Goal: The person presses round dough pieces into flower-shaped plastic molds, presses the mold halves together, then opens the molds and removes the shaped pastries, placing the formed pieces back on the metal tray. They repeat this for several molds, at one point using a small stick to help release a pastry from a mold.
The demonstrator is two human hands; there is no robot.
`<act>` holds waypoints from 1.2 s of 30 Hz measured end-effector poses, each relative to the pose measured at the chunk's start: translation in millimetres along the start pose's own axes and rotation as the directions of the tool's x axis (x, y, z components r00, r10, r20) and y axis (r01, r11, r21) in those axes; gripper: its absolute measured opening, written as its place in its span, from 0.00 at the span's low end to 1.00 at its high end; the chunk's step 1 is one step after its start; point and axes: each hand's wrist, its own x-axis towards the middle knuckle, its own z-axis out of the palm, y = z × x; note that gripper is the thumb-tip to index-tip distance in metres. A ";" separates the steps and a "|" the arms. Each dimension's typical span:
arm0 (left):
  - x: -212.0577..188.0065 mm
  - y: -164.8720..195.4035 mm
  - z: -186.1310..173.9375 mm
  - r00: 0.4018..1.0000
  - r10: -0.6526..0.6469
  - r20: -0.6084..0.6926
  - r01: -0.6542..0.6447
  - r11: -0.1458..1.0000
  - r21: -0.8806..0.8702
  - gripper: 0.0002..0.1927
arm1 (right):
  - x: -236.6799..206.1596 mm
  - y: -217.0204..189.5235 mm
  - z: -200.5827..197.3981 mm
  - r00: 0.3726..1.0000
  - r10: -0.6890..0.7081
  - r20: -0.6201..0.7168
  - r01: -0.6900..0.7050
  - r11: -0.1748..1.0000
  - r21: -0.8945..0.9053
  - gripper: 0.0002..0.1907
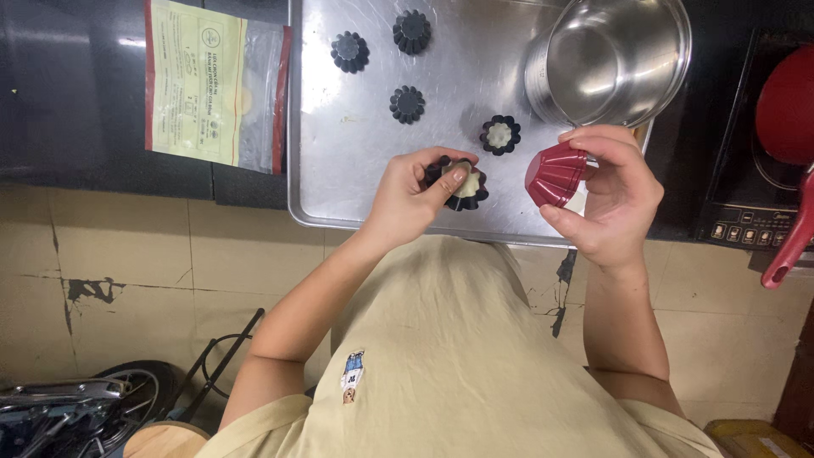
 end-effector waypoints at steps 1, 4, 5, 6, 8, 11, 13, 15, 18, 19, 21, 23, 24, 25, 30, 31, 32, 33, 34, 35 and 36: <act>-0.2 -0.2 0.7 1.000 -0.005 -0.003 0.005 1.000 0.016 0.12 | -0.3 0.1 0.0 1.000 0.002 -0.002 -0.002 1.000 0.004 0.28; 0.2 -0.5 2.4 1.000 0.001 -0.003 -0.001 1.000 0.027 0.11 | -1.0 0.1 0.6 1.000 0.005 -0.005 -0.005 1.000 0.007 0.29; 0.0 -0.5 2.8 1.000 0.012 -0.002 -0.012 1.000 0.026 0.11 | -1.3 0.1 0.7 1.000 0.004 -0.003 -0.004 1.000 0.007 0.29; 0.1 -0.4 3.1 1.000 0.023 0.000 -0.023 0.999 0.025 0.11 | -1.1 0.3 0.6 1.000 0.000 0.001 0.000 1.000 0.002 0.30; -0.1 -0.6 3.5 1.000 0.006 -0.007 -0.006 0.999 0.040 0.11 | -1.7 0.1 0.5 1.000 -0.001 0.003 0.001 1.000 0.002 0.30; 0.0 -2.5 2.5 0.998 -0.055 -0.008 0.055 0.998 0.026 0.13 | -2.4 -0.9 0.6 1.000 0.010 -0.004 -0.010 1.000 0.009 0.28; 1.1 -4.9 -0.4 0.997 -0.066 0.024 0.068 0.995 -0.068 0.19 | -1.5 -1.8 1.2 1.000 0.026 -0.007 -0.026 0.999 0.020 0.28; 4.0 -7.3 -5.5 0.993 -0.099 0.062 0.110 0.974 -0.199 0.23 | 0.1 -3.2 3.5 0.999 0.048 -0.014 -0.047 0.998 0.047 0.28; 4.7 -10.2 -11.0 0.982 -0.114 0.151 0.167 0.898 -0.408 0.27 | 2.8 -7.1 9.0 0.996 0.084 0.005 -0.085 0.995 0.043 0.29; 4.5 -10.7 -11.6 0.976 -0.112 0.184 0.189 0.859 -0.476 0.29 | 3.4 -8.6 11.5 0.995 0.099 0.018 -0.099 0.994 0.034 0.30; 2.6 -10.4 -10.6 0.978 -0.111 0.177 0.183 0.865 -0.467 0.28 | 3.9 -11.9 16.1 0.997 0.066 0.042 -0.064 0.997 -0.044 0.31; 0.2 -8.4 -9.2 0.980 -0.098 0.171 0.168 0.869 -0.464 0.28 | 3.8 -15.6 17.9 0.998 0.047 0.049 -0.042 0.994 -0.098 0.31; -0.3 -6.8 -8.5 0.982 -0.083 0.170 0.154 0.871 -0.466 0.28 | 3.7 -17.2 17.9 0.998 0.041 0.042 -0.036 0.993 -0.113 0.32; -1.1 -5.2 -7.9 0.983 -0.069 0.167 0.140 0.873 -0.467 0.28 | 3.3 -18.2 18.0 0.999 0.035 0.036 -0.030 0.991 -0.128 0.32; -4.2 -0.3 -5.0 0.997 -0.062 0.056 0.077 0.936 -0.343 0.21 | 2.0 -20.6 11.6 0.999 0.022 -0.041 -0.027 0.992 -0.125 0.28; -4.3 -0.9 -4.1 0.998 -0.061 0.011 0.062 0.970 -0.235 0.20 | 1.5 -20.1 11.2 0.999 0.024 -0.048 -0.029 0.993 -0.116 0.28; -3.0 -2.5 -1.5 1.000 -0.018 -0.006 0.016 0.969 -0.247 0.17 | 1.1 -19.4 10.7 0.998 0.026 -0.054 -0.032 0.994 -0.107 0.28; -1.0 -4.7 1.9 0.999 0.024 -0.023 -0.029 0.966 -0.258 0.15 | 0.0 -19.1 10.5 0.997 0.038 -0.060 -0.044 0.994 -0.099 0.28; 0.7 -6.7 3.5 0.997 0.067 -0.040 -0.075 0.960 -0.268 0.13 | -0.4 -18.5 10.3 0.997 0.045 -0.062 -0.051 0.994 -0.092 0.27; 1.5 -8.6 3.9 0.997 0.057 -0.051 -0.068 0.965 -0.253 0.13 | -0.9 -17.9 10.2 0.997 0.052 -0.065 -0.058 0.995 -0.085 0.27; 1.9 -10.6 4.5 0.997 0.047 -0.061 -0.060 0.969 -0.239 0.12 | -1.5 -17.5 10.2 0.996 0.055 -0.063 -0.060 0.995 -0.079 0.27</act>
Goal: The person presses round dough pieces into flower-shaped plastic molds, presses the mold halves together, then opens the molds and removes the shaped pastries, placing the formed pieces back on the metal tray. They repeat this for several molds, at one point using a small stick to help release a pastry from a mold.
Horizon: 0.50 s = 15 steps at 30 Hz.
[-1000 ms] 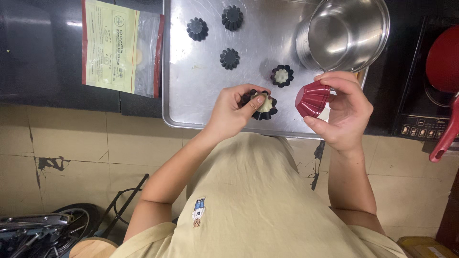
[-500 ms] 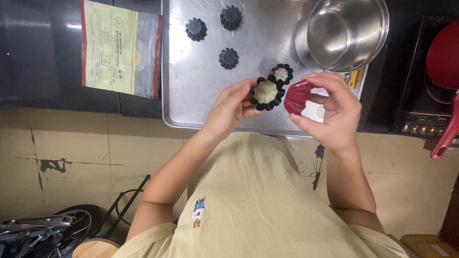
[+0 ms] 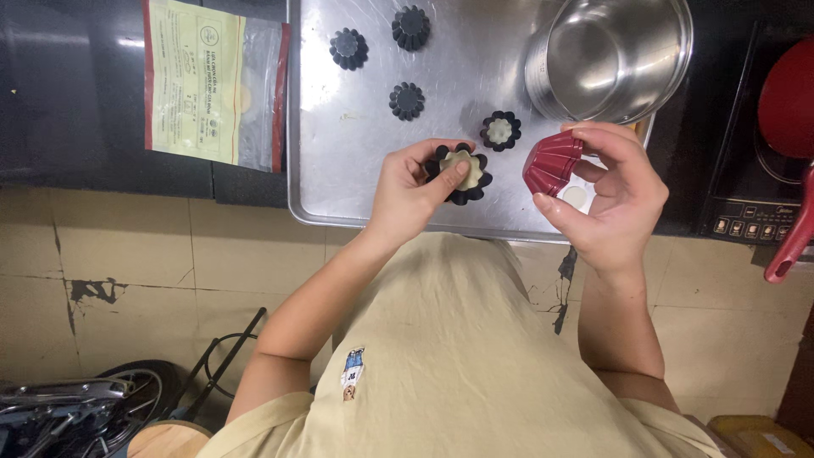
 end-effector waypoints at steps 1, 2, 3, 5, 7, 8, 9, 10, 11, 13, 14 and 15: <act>-0.2 -2.0 0.1 1.000 -0.008 -0.013 0.008 1.000 0.015 0.12 | -0.3 0.4 -0.1 1.000 0.002 0.000 -0.002 1.000 0.007 0.27; -0.1 -3.3 -0.4 1.000 -0.012 -0.016 0.013 1.000 0.029 0.12 | -0.6 0.6 -0.1 1.000 0.004 0.000 -0.004 1.000 0.013 0.27; 0.1 -4.3 -0.9 1.000 -0.016 -0.018 0.016 0.999 0.043 0.12 | -0.2 0.9 0.0 1.000 0.003 -0.001 -0.003 1.000 0.021 0.27; 0.0 -5.9 -0.6 1.000 -0.020 -0.023 0.022 0.998 0.067 0.11 | 0.4 0.3 0.4 1.000 0.002 0.001 -0.002 0.999 0.033 0.27; 0.1 -6.2 0.1 0.999 -0.023 -0.029 0.026 0.996 0.089 0.11 | 1.5 -1.6 1.8 1.000 0.003 0.011 -0.004 0.999 0.036 0.28; 0.3 -6.1 0.9 0.999 -0.017 -0.029 0.019 0.995 0.100 0.11 | 2.1 -3.4 2.8 1.000 0.006 0.015 -0.006 0.999 0.033 0.28; 0.4 -5.8 1.7 1.000 -0.010 -0.028 0.013 0.994 0.111 0.12 | 1.8 -6.0 4.3 1.000 0.011 0.020 -0.011 1.000 0.023 0.29; 0.7 -5.1 2.2 1.000 -0.004 -0.027 0.007 0.992 0.123 0.13 | 2.0 -8.8 6.4 1.000 0.017 0.024 -0.017 1.000 0.013 0.30; 0.5 -4.0 2.4 1.000 -0.016 -0.011 0.017 0.996 0.087 0.15 | 2.2 -11.6 9.3 0.999 -0.008 0.040 0.012 0.997 -0.079 0.29; -1.2 -1.0 2.3 0.999 -0.036 0.024 0.036 0.999 0.015 0.20 | 2.7 -17.0 17.2 0.996 -0.055 0.076 0.073 0.964 -0.257 0.29; -2.3 0.7 2.4 0.999 -0.043 0.027 0.043 0.999 -0.015 0.21 | 2.9 -19.7 21.8 0.991 -0.102 0.091 0.127 0.933 -0.338 0.29; -4.5 2.2 2.9 0.998 -0.051 0.031 0.052 0.998 -0.046 0.22 | 2.4 -22.3 27.1 0.983 -0.147 0.108 0.179 0.892 -0.415 0.29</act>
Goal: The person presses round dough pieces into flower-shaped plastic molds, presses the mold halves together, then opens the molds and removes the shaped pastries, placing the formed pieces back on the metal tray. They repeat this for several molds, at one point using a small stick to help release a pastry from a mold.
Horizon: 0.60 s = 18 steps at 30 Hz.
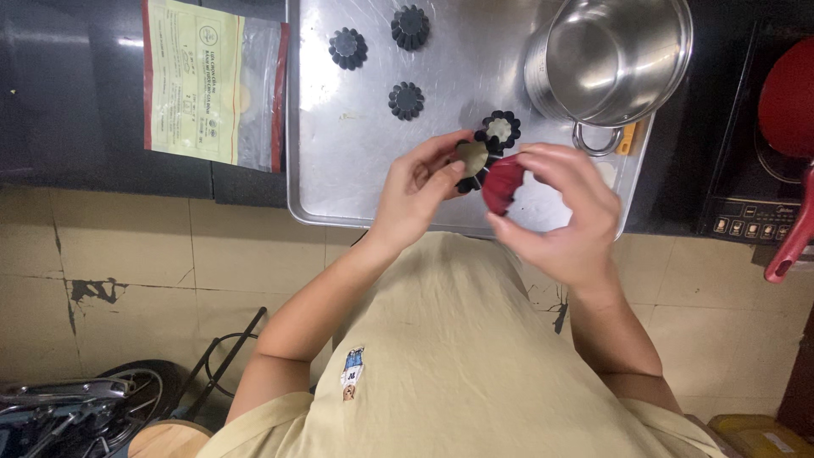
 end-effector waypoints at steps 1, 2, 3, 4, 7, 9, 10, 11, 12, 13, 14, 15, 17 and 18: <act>-2.4 1.1 1.2 1.000 -0.007 0.004 0.007 1.000 -0.031 0.24 | 0.9 -4.0 3.8 0.999 -0.049 0.001 0.049 0.995 -0.089 0.29; -5.2 1.5 3.8 0.999 0.023 0.025 -0.023 1.000 -0.020 0.24 | 2.1 -7.2 7.7 0.999 -0.038 -0.016 0.036 0.993 -0.113 0.29; -8.2 1.6 7.2 0.998 0.053 0.045 -0.053 0.999 -0.010 0.25 | 3.8 -9.8 11.4 0.999 -0.027 -0.033 0.022 0.990 -0.136 0.28; -10.9 2.0 9.8 0.994 0.084 0.065 -0.085 0.996 -0.001 0.25 | 5.5 -11.7 13.7 0.999 -0.018 -0.050 0.010 0.987 -0.158 0.28; -19.2 5.7 15.2 0.990 0.125 0.068 -0.127 0.991 0.031 0.26 | 9.2 -15.2 14.6 0.998 -0.014 -0.061 0.003 0.982 -0.188 0.28; -22.1 10.6 17.3 0.987 0.143 0.069 -0.147 0.988 0.053 0.26 | 10.2 -16.0 14.1 0.998 -0.029 -0.047 0.020 0.981 -0.192 0.28; -23.3 13.5 18.4 0.986 0.153 0.070 -0.157 0.985 0.065 0.26 | 10.0 -16.1 13.8 0.999 -0.036 -0.039 0.028 0.981 -0.193 0.28; -24.4 17.0 19.3 0.982 0.169 0.082 -0.177 0.978 0.109 0.27 | 9.7 -15.8 14.0 0.998 -0.042 -0.039 0.033 0.980 -0.199 0.28; -25.4 20.5 20.4 0.978 0.185 0.095 -0.198 0.969 0.152 0.29 | 9.0 -15.2 14.5 0.998 -0.048 -0.039 0.039 0.978 -0.205 0.27; -26.4 23.8 21.7 0.974 0.199 0.109 -0.217 0.957 0.194 0.30 | 7.9 -14.4 15.2 0.998 -0.053 -0.038 0.044 0.977 -0.211 0.27; -26.7 26.2 23.8 0.977 0.198 0.083 -0.214 0.936 0.280 0.31 | 6.4 -13.4 16.5 0.996 -0.083 -0.036 0.072 0.969 -0.238 0.27; -25.6 27.8 26.5 0.978 0.200 0.058 -0.208 0.908 0.363 0.32 | 5.2 -12.0 18.6 0.993 -0.114 -0.034 0.101 0.959 -0.265 0.26; -21.8 28.6 31.1 0.977 0.212 0.000 -0.189 0.869 0.458 0.31 | 2.1 -8.9 23.7 0.983 -0.180 -0.041 0.160 0.941 -0.300 0.26; -19.5 27.7 32.9 0.975 0.221 -0.033 -0.179 0.863 0.472 0.29 | 0.4 -7.4 27.2 0.975 -0.216 -0.050 0.191 0.932 -0.308 0.26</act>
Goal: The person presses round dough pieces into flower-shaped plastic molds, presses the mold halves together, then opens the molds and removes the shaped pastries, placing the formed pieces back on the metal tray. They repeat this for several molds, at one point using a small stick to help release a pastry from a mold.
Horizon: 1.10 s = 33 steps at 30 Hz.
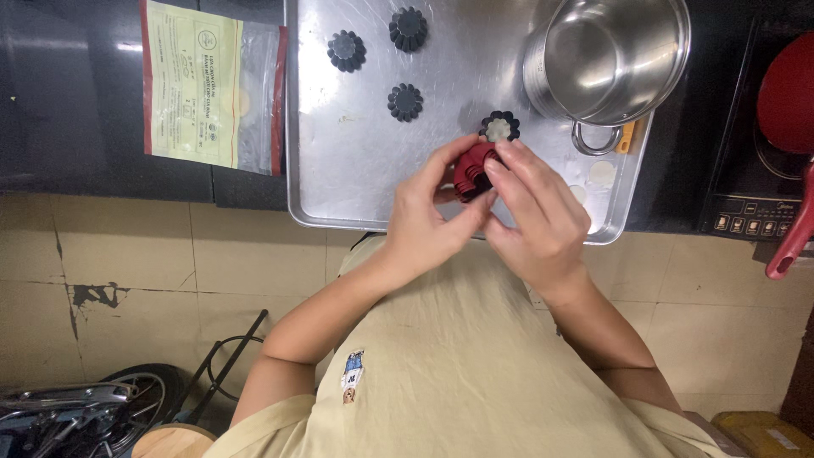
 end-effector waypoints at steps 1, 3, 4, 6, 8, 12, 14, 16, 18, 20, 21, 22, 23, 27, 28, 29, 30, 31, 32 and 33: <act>1.9 -1.0 1.0 0.999 -0.007 -0.033 0.007 1.000 0.015 0.27 | -1.6 0.6 2.8 0.999 -0.032 -0.020 0.032 0.999 -0.008 0.26; 4.5 -4.5 -0.2 0.998 -0.013 -0.059 0.009 0.998 -0.064 0.23 | -3.7 4.5 3.5 0.998 -0.042 -0.036 0.045 0.995 0.084 0.26; 4.1 -6.5 -0.8 0.997 -0.018 -0.072 0.010 0.994 -0.105 0.21 | -4.8 6.3 2.3 0.998 -0.045 -0.043 0.050 0.990 0.130 0.27; 3.5 -10.0 -8.7 0.987 0.151 -0.057 -0.154 0.987 -0.047 0.20 | -3.7 11.5 -2.2 0.993 0.119 0.010 -0.114 0.926 0.360 0.28; 0.8 -12.1 -9.5 0.985 0.168 -0.032 -0.170 0.981 -0.089 0.21 | -3.2 12.4 -6.2 0.978 0.196 0.065 -0.203 0.854 0.479 0.26; -3.0 -11.0 -8.0 0.984 0.175 -0.034 -0.173 0.984 0.039 0.26 | -1.1 5.4 -5.3 0.987 0.160 0.034 -0.161 0.909 0.384 0.22; -4.6 -8.2 -5.9 0.958 0.285 -0.035 -0.274 0.945 0.181 0.27 | -1.3 0.0 -3.6 0.989 0.146 0.001 -0.139 0.942 0.306 0.22; -5.5 -4.7 -2.9 0.929 0.369 -0.028 -0.356 0.911 0.209 0.27 | -1.3 -3.4 -1.9 0.988 0.155 -0.017 -0.143 0.946 0.290 0.21; -5.0 -1.2 -4.2 0.911 0.412 -0.023 -0.387 0.872 0.301 0.29 | -0.8 -5.1 -0.6 0.984 0.172 -0.038 -0.155 0.950 0.271 0.22; -5.5 2.4 -5.6 0.901 0.433 0.006 -0.406 0.839 0.362 0.31 | -0.1 -6.1 0.7 0.982 0.178 -0.066 -0.156 0.956 0.250 0.21; -6.0 4.1 -7.6 0.902 0.432 0.030 -0.410 0.829 0.381 0.31 | 0.7 -6.7 2.2 0.981 0.177 -0.083 -0.152 0.958 0.242 0.21; -6.1 5.2 -8.2 0.902 0.429 0.056 -0.414 0.819 0.397 0.32 | 1.2 -7.2 2.9 0.979 0.176 -0.100 -0.149 0.961 0.231 0.21; -5.5 5.6 -7.7 0.895 0.444 0.047 -0.423 0.809 0.409 0.33 | 1.6 -7.6 2.7 0.981 0.177 -0.080 -0.154 0.960 0.236 0.22; -2.5 2.7 -6.8 0.881 0.472 0.033 -0.434 0.779 0.453 0.33 | 4.6 -9.5 4.9 0.984 0.170 -0.055 -0.156 0.967 0.202 0.23; -1.6 1.4 -6.9 0.880 0.473 0.032 -0.433 0.774 0.463 0.34 | 5.5 -9.9 6.3 0.985 0.164 -0.061 -0.150 0.972 0.180 0.23; -0.7 0.1 -7.1 0.877 0.480 0.031 -0.437 0.768 0.468 0.34 | 6.4 -10.4 7.6 0.984 0.164 -0.069 -0.149 0.971 0.187 0.22; -0.3 -1.1 -5.9 0.874 0.485 0.029 -0.440 0.764 0.472 0.34 | 6.6 -10.9 8.1 0.983 0.165 -0.074 -0.148 0.970 0.192 0.21; 0.2 -2.2 -4.9 0.870 0.492 0.026 -0.444 0.760 0.475 0.34 | 6.8 -11.1 8.6 0.983 0.165 -0.081 -0.147 0.970 0.195 0.20; 0.6 -3.0 -4.7 0.871 0.491 0.021 -0.442 0.763 0.473 0.33 | 6.9 -11.1 9.2 0.983 0.166 -0.083 -0.147 0.970 0.192 0.20; 1.2 -3.7 -4.1 0.872 0.490 0.016 -0.439 0.766 0.469 0.33 | 6.9 -10.8 9.5 0.982 0.166 -0.084 -0.149 0.971 0.187 0.20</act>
